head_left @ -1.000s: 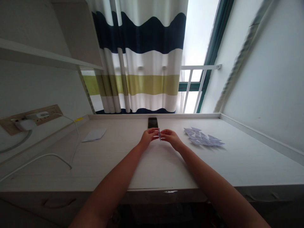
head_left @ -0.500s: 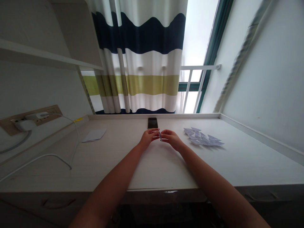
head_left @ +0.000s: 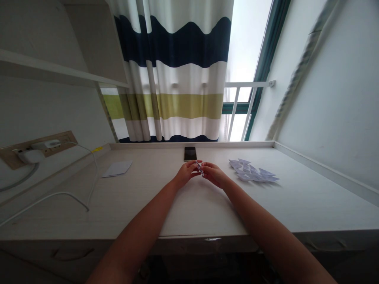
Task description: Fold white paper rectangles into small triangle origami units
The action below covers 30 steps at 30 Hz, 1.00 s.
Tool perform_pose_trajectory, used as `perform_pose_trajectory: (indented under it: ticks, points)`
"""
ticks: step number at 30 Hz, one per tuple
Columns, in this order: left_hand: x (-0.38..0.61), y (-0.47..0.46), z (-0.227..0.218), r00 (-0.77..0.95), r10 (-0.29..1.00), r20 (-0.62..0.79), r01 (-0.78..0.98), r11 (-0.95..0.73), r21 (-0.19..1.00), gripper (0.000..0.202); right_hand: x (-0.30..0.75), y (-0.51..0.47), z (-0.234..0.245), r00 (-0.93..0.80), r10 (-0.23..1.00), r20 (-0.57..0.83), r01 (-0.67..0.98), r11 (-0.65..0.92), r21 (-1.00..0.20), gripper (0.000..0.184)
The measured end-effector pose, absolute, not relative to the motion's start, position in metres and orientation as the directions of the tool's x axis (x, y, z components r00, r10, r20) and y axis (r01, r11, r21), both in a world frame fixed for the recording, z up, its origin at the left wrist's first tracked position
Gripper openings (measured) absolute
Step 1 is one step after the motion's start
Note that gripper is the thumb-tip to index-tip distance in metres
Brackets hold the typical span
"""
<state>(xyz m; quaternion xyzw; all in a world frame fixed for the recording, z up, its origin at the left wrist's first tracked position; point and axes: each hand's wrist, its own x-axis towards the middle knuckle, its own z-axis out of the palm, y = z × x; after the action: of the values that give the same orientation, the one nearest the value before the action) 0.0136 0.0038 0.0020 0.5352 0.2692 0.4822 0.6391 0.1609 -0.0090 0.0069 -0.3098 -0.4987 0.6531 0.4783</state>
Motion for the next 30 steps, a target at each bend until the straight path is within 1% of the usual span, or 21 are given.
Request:
perform_pose_trajectory:
  ticks: [6, 10, 17, 22, 30]
  points:
    - [0.014, 0.001, 0.005, 0.407, 0.897, 0.172, -0.313, -0.04, 0.949, 0.03, 0.158, -0.014, 0.012, -0.338, 0.94, 0.04, -0.311, -0.071, -0.948, 0.018]
    - [0.014, -0.002, 0.008, 0.43, 0.892, 0.14, -0.285, -0.012, 0.958, 0.038, 0.16, -0.011, 0.009, -0.351, 0.935, 0.046, -0.319, -0.073, -0.945, 0.016]
    - [0.012, -0.001, 0.007, 0.474, 0.865, 0.165, -0.333, 0.003, 0.943, 0.041, 0.165, -0.005, 0.002, -0.359, 0.931, 0.072, -0.325, -0.053, -0.944, 0.017]
    - [0.012, 0.0, 0.007, 0.472, 0.869, 0.149, -0.324, 0.014, 0.946, 0.039, 0.163, -0.008, 0.005, -0.365, 0.927, 0.082, -0.301, -0.034, -0.953, 0.017]
    - [0.016, 0.002, 0.003, 0.411, 0.901, 0.139, -0.269, -0.026, 0.963, 0.028, 0.158, -0.007, 0.001, -0.366, 0.926, 0.094, -0.377, -0.055, -0.925, 0.015]
